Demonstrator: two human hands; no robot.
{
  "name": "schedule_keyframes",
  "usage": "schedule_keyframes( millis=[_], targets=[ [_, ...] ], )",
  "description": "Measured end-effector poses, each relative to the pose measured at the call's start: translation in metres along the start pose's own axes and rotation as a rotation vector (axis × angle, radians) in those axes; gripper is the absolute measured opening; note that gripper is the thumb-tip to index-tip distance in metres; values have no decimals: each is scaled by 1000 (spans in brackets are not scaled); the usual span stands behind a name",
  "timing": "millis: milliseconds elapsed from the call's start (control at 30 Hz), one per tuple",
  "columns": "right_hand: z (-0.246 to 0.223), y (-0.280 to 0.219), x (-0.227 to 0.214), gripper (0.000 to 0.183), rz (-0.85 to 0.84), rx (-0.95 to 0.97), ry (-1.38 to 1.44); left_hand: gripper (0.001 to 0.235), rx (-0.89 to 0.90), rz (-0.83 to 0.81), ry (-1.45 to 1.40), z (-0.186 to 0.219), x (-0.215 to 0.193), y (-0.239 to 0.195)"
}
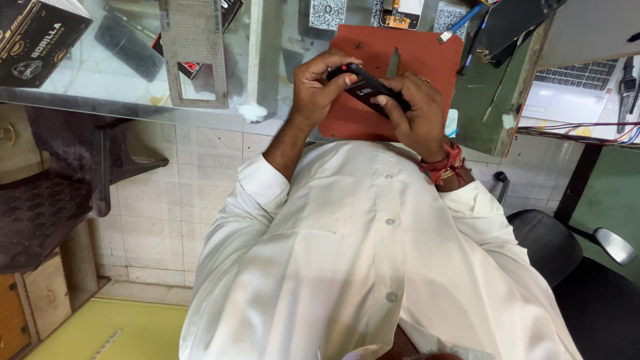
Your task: The person replaces the battery in a disassembled smartphone, then reattaches the back cover and uses a prying tool to press the edges into place. The person handles the phone, battery, and back cover throughout the process.
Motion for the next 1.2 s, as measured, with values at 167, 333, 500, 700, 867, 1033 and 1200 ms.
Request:
schedule_keyframes(
  millis=[167,333,500,700,867,1033,1200],
  targets=[
    [34,-23,12,14,176,235,476,35,-32,100,-90,2,23,-4],
    [22,-13,-3,20,203,134,289,18,0,67,-37,8,48,0],
    [-19,15,-46,29,223,-112,-56,19,-24,6,21,11,60,0],
    [-30,37,-54,21,100,-196,-103,17,-15,-81,79,17,74,3],
    [-40,29,-59,16,147,-313,-273,16,-13,-77,110,22,77,6],
    [-44,18,-56,20,212,-426,-372,17,35,-77,171,29,81,5],
    [-37,16,-57,21,246,-386,-349,17,29,-64,184,29,84,8]
  ],
)
Point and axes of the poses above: each hand's wrist, its own y-axis towards the middle knuckle, its own x-axis out of the palm, z = x × y, the point moved 9 cm from there along y, towards the middle knuckle, and after that the axes turned 12 degrees about -x, right-handed, at the moved point
